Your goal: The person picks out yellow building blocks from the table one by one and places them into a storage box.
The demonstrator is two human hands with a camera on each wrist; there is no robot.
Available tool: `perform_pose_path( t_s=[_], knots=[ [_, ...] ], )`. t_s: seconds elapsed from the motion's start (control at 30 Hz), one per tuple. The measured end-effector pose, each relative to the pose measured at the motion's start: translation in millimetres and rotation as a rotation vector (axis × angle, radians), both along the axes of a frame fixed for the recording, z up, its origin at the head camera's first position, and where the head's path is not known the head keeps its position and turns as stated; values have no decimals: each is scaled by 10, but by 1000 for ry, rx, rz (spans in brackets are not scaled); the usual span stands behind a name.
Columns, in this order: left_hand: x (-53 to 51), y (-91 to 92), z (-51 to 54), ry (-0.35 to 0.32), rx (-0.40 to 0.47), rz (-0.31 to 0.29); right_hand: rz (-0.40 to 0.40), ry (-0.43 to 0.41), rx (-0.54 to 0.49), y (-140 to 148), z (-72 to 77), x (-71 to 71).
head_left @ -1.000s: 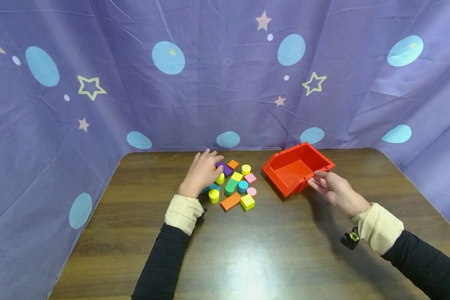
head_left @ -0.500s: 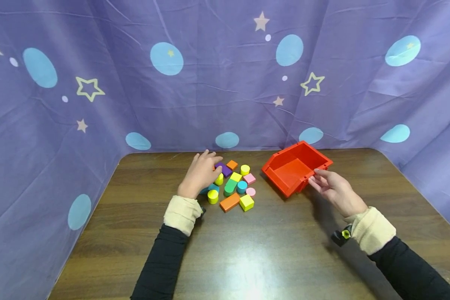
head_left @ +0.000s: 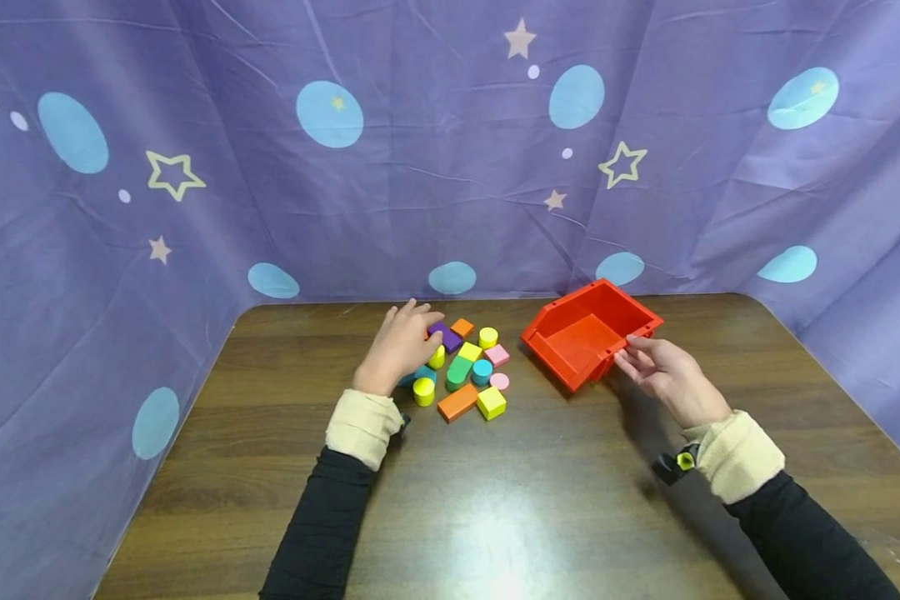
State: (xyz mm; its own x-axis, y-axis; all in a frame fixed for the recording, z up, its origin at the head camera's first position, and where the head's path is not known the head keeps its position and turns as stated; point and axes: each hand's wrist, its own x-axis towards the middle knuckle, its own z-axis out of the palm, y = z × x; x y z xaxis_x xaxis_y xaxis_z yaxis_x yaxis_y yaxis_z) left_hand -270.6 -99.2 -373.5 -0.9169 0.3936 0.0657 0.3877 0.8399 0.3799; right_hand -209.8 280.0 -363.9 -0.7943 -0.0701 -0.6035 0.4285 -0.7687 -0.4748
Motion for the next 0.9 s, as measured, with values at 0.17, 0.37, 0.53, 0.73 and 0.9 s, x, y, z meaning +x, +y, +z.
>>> perform_pose_path(
  t_s=[0.17,0.37,0.53,0.73,0.9],
  knots=[
    [-5,-2,1,-4,-1,0,23,19,-15,-13,19,1],
    [-5,3,5,-24,3,-1,69,54,62,-8,34,0],
    [-7,13,9,-25,4,2,87,57,112,-10,65,-10],
    [-12,20,-8,-27,8,-5,109,62,169,5,86,-21],
    [-5,21,-13,-31,9,-6,111,64,247,1,90,-3]
  ],
)
